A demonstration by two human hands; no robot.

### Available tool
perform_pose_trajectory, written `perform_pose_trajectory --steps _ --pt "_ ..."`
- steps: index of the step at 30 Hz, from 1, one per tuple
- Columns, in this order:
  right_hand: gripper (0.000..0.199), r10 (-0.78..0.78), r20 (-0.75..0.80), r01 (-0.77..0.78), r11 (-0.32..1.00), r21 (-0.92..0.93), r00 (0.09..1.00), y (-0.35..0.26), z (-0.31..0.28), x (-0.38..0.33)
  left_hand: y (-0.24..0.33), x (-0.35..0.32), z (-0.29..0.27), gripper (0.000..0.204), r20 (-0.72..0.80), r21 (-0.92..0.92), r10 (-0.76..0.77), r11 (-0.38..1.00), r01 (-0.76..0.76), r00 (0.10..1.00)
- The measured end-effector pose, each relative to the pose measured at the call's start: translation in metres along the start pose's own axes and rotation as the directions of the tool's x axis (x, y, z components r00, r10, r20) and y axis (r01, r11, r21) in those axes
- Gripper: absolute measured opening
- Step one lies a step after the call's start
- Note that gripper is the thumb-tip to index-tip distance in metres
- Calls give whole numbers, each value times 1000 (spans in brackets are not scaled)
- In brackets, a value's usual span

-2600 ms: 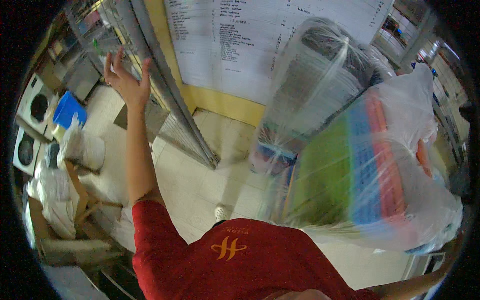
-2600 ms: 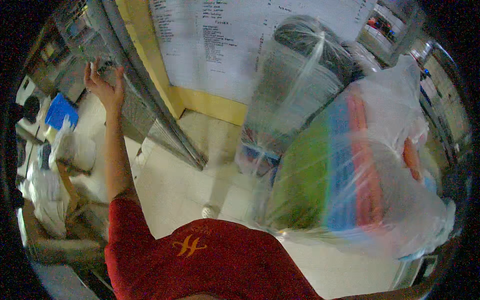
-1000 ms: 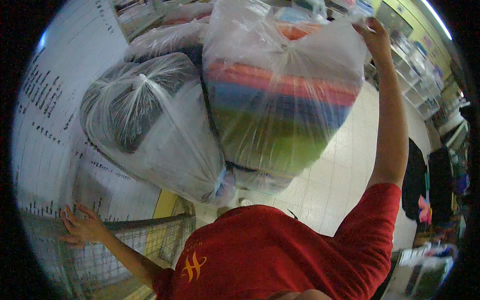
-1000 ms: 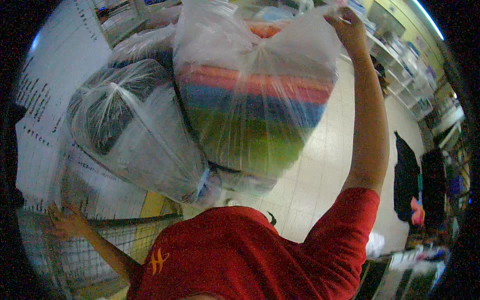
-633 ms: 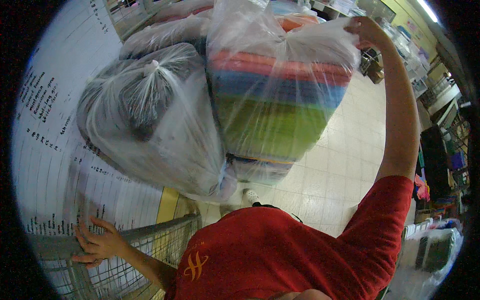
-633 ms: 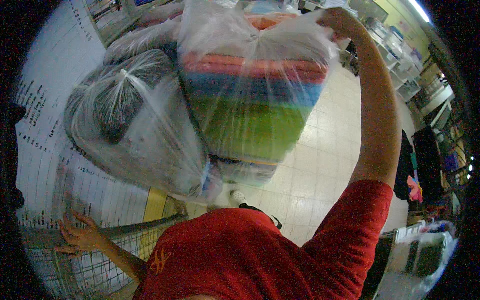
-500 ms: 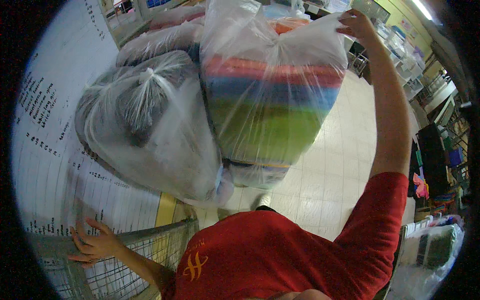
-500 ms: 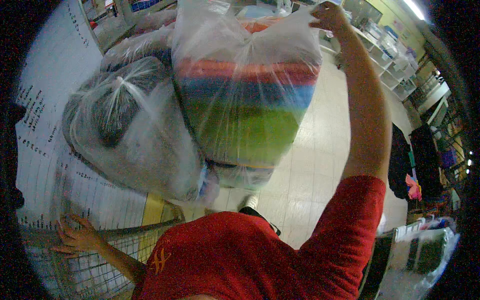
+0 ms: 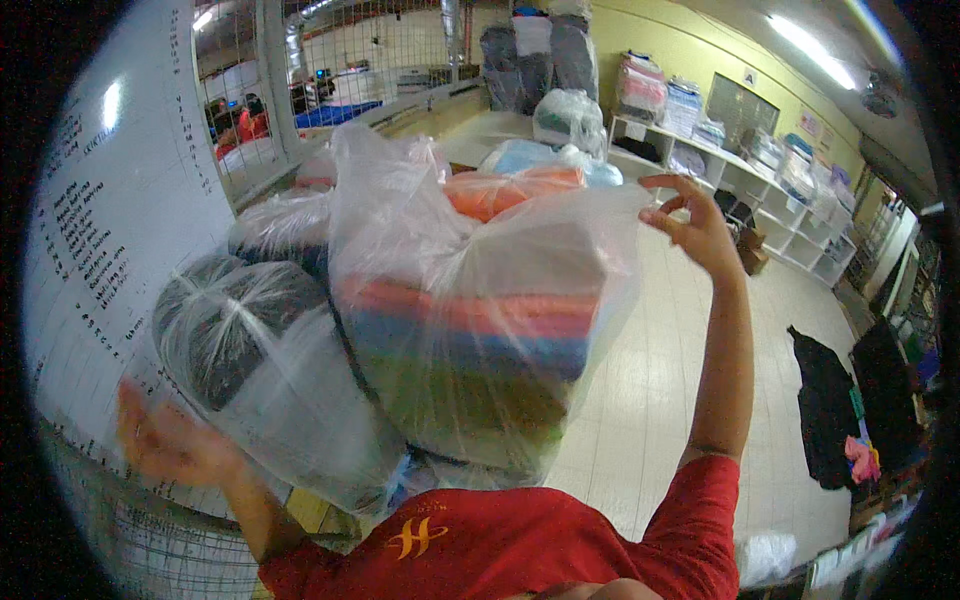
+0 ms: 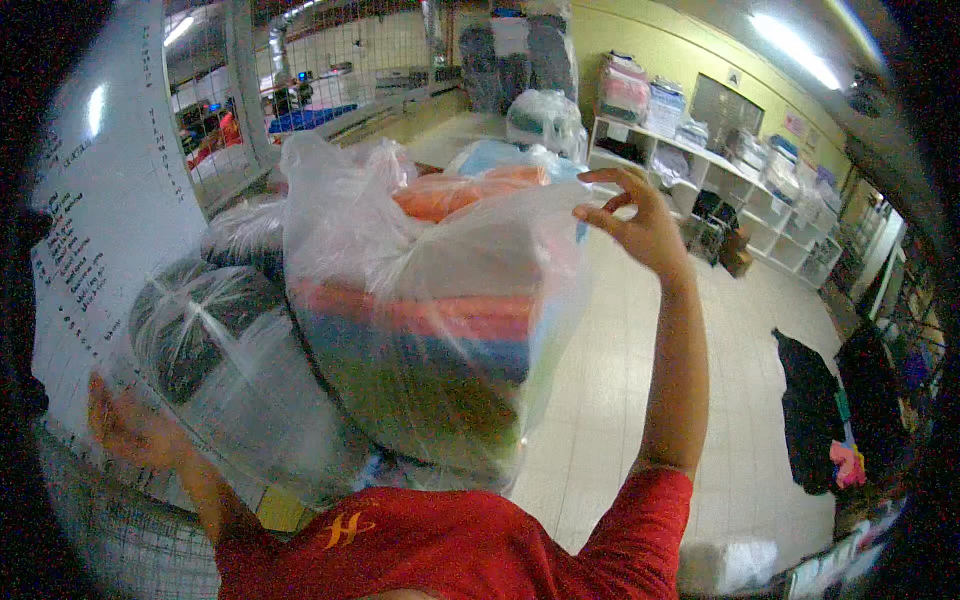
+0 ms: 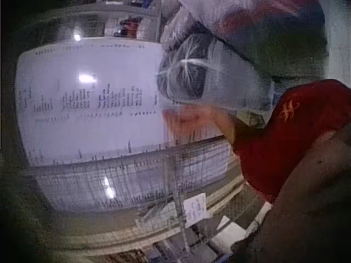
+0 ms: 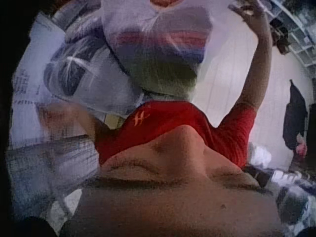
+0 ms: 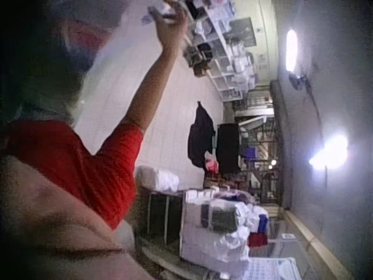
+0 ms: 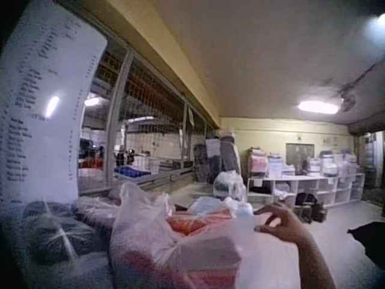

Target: The person folds a stack of pink cloths and places them into a large clear plastic bag with other folded cloths. They then gather the top of the bag and tie it shut with a white twist tie.

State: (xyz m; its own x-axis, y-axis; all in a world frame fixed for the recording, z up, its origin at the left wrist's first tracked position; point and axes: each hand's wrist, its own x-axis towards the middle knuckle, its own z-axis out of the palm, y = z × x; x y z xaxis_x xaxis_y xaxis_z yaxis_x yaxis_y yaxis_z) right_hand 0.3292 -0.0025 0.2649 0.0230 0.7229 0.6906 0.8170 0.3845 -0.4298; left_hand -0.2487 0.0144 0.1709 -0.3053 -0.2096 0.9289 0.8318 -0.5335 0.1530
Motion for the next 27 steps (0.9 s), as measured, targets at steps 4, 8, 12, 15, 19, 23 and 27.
perform_pose_trajectory --steps 4,8,12,15,19,23,27 --pt "75 254 278 -328 905 269 927 23 0 -7 103 -18 138 21 628 -433 101 869 238 772" --pt "56 194 549 -459 793 399 813 57 33 7 164 -53 253 55 834 -548 458 751 368 307" --pt "24 150 216 -234 866 442 965 45 58 27 193 -102 333 93 681 -730 685 661 173 259" --pt "25 245 53 -239 839 490 968 26 64 28 238 -110 352 97 719 -576 673 716 393 -172" --pt "28 204 -13 -164 823 544 979 49 91 48 268 -157 364 86 795 -453 579 766 456 -181" --pt "30 -3 153 -32 973 229 988 35 66 51 255 -206 391 58 421 -862 859 479 -166 293" --pt "31 45 -273 3 985 173 961 51 10 38 290 -151 356 41 790 -491 603 515 703 110"
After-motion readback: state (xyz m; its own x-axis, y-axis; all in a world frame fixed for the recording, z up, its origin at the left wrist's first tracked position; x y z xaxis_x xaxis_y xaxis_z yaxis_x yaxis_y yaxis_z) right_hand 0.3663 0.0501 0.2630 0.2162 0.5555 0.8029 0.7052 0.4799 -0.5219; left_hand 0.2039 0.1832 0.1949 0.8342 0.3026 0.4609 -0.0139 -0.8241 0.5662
